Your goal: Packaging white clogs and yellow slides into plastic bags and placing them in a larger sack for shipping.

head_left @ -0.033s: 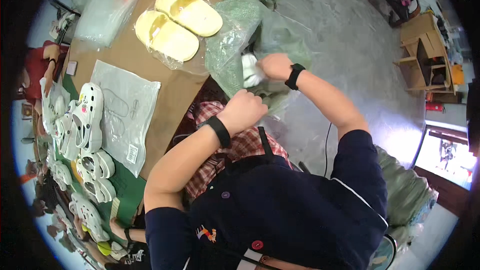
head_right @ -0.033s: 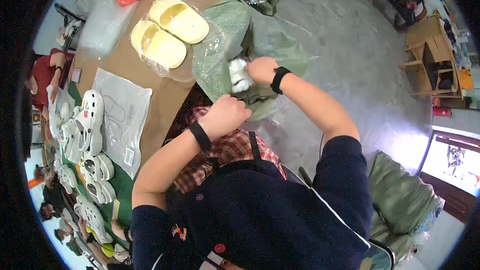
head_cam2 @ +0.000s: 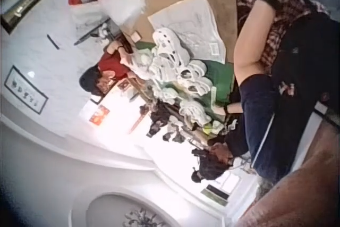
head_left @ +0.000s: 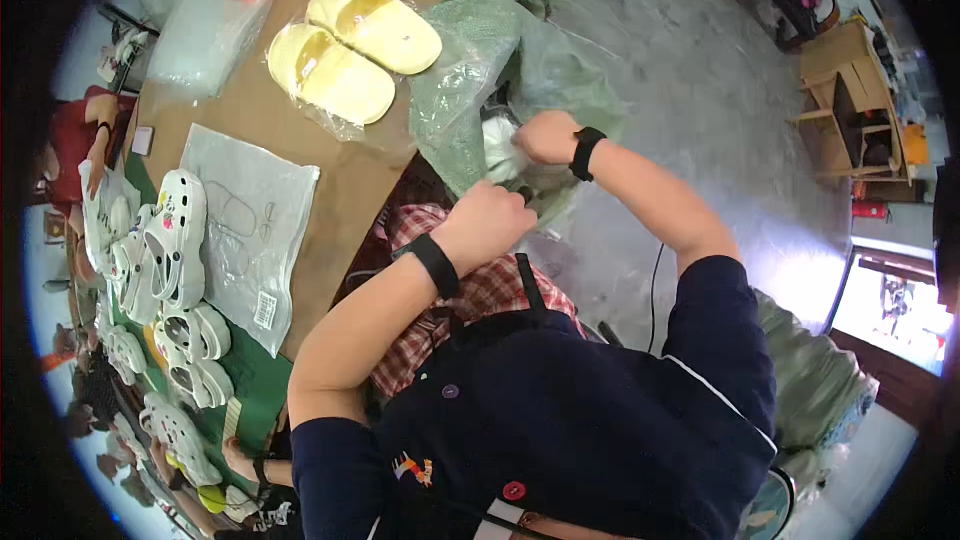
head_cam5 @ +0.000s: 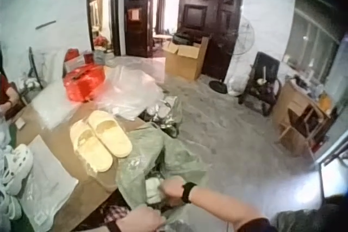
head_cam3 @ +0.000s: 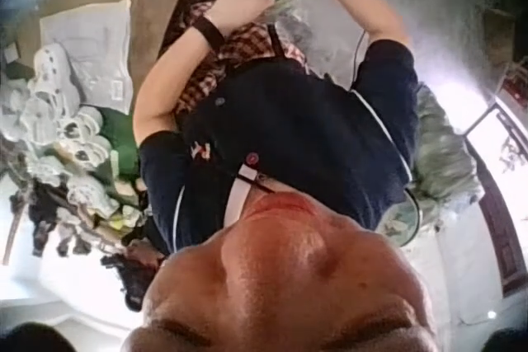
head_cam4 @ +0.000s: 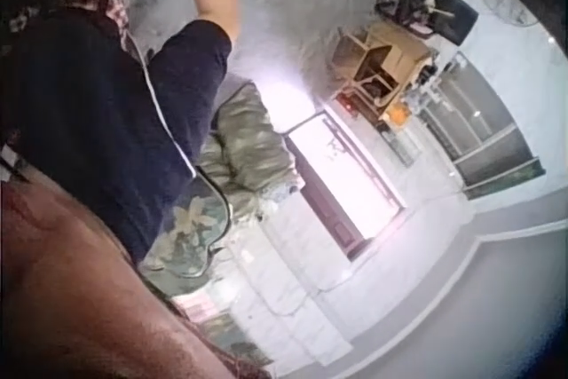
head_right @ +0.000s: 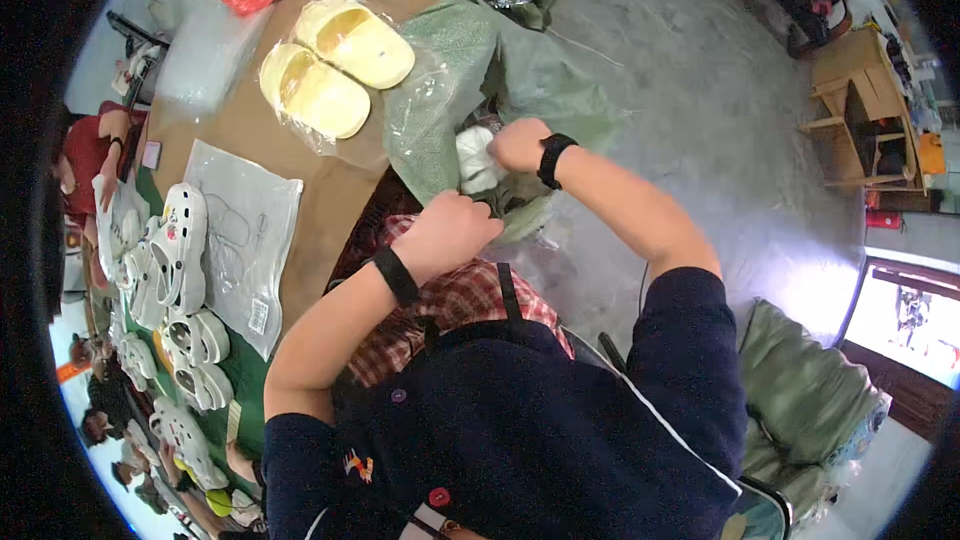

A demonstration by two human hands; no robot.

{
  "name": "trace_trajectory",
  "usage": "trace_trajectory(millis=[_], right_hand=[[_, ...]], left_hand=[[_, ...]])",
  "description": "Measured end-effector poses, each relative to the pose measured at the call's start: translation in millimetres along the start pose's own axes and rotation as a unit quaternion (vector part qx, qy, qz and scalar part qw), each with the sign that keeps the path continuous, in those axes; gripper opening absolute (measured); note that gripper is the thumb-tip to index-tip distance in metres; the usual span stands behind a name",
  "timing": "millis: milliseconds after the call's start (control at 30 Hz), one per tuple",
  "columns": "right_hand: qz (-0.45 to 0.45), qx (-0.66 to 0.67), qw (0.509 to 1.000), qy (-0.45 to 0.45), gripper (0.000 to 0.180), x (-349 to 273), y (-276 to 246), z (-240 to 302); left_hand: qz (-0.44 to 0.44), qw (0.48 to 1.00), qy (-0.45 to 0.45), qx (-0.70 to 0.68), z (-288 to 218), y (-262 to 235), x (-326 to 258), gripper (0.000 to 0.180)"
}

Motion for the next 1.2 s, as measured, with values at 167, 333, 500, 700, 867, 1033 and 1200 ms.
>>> trace_trajectory(millis=[167,333,500,700,867,1033,1200], right_hand=[[0.229,-0.154,0.961,-0.019,0.025,-8,20,3],[0.251,-0.145,0.948,0.131,0.028,7,55,-44],[0.094,-0.143,0.941,0.292,0.017,2,53,-95],[0.046,-0.196,0.965,0.169,0.013,-9,34,-95],[0.017,-0.186,0.978,0.088,0.013,-8,15,-61],[0.036,-0.283,0.955,-0.081,0.016,4,12,-30],[0.159,-0.286,0.942,-0.073,0.02,24,66,-37]], left_hand=[[-0.022,0.999,0.025,-0.035,-15,-25,-13,0.003],[-0.036,0.999,0.005,0.024,-26,-28,-29,0.008],[0.044,0.998,-0.031,-0.026,-25,-28,-35,0.006],[0.034,0.996,-0.004,-0.082,-29,-30,-35,0.005],[-0.017,0.994,0.024,-0.105,-27,-34,-35,0.005],[-0.073,0.985,0.048,-0.152,-28,-39,-33,0.006],[-0.089,0.98,0.039,-0.175,-30,-37,-30,0.01]])
Point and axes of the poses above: each hand's wrist, its own x-axis towards the middle knuckle, its own y-axis out of the palm, z = x × y, the point moved 5 cm from there along x, towards the middle knuckle, and after that the axes turned 1 degree about z, right-handed, at the moved point
